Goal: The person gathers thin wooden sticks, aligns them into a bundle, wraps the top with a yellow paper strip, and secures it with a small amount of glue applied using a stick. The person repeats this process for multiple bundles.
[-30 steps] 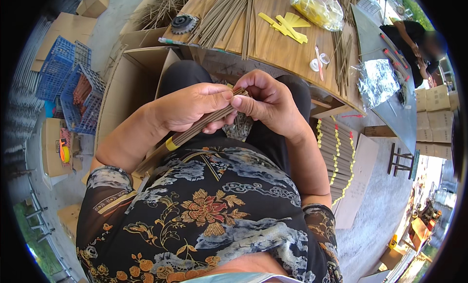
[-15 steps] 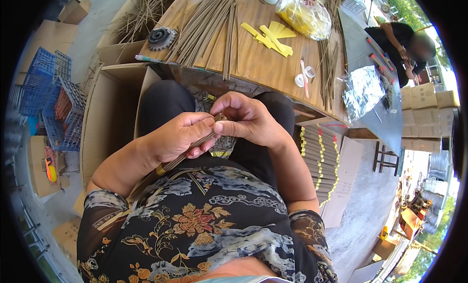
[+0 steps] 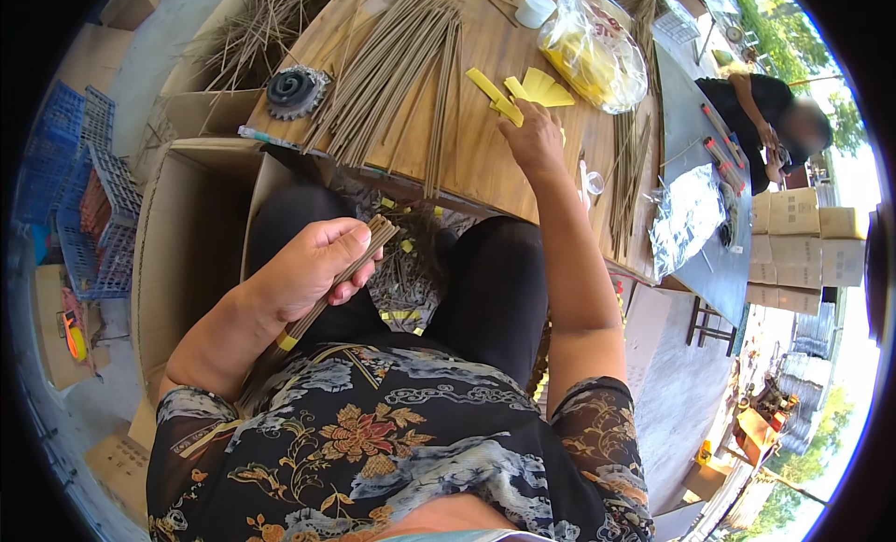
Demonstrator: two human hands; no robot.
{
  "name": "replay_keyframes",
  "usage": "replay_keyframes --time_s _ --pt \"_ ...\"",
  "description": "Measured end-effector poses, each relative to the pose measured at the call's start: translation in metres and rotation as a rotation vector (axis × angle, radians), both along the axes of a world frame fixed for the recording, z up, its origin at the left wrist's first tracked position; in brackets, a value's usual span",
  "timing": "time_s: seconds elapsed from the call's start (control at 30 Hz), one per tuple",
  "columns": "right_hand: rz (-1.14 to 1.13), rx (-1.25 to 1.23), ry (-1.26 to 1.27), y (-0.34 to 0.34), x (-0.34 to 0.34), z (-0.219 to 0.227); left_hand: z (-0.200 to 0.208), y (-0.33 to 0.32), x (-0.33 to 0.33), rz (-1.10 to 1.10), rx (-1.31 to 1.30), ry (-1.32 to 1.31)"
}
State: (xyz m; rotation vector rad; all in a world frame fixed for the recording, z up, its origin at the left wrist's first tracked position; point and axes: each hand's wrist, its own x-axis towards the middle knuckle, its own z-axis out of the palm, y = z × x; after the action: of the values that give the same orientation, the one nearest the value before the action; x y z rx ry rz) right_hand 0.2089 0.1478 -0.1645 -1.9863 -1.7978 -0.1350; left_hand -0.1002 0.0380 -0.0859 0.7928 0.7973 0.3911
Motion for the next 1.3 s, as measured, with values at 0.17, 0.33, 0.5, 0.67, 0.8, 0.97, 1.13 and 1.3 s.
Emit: replay_keyframes --time_s 0.17,0.33,0.5,0.67,0.8,0.97,1.13,1.3 --pt "0.007 -0.100 0.099 0.007 0.005 -0.007 -0.005 0.007 0.000 -0.010 -0.019 -0.016" --pt "0.092 -0.133 0.138 0.011 0.012 -0.009 -0.011 0.009 0.002 -0.038 -0.028 -0.025" --pt "0.086 -0.030 0.060 0.019 0.016 -0.012 -0.008 0.008 0.004 -0.048 -0.022 -0.022" --pt "0.192 0.199 -0.051 0.022 0.017 -0.001 -0.008 0.007 0.003 -0.041 -0.014 -0.017" --pt "0.237 0.231 -0.023 0.021 0.015 0.010 -0.007 0.005 0.003 -0.050 -0.003 -0.023" --pt "0.286 0.183 -0.004 0.008 0.007 0.001 -0.004 0.002 0.004 -0.044 -0.005 -0.004" --pt "0.252 0.034 0.204 0.000 0.009 -0.004 -0.004 -0.001 0.004 -0.057 0.024 -0.014" --pt "0.209 0.043 0.632 0.001 0.023 -0.002 0.002 -0.003 0.006 -0.073 0.054 0.009"
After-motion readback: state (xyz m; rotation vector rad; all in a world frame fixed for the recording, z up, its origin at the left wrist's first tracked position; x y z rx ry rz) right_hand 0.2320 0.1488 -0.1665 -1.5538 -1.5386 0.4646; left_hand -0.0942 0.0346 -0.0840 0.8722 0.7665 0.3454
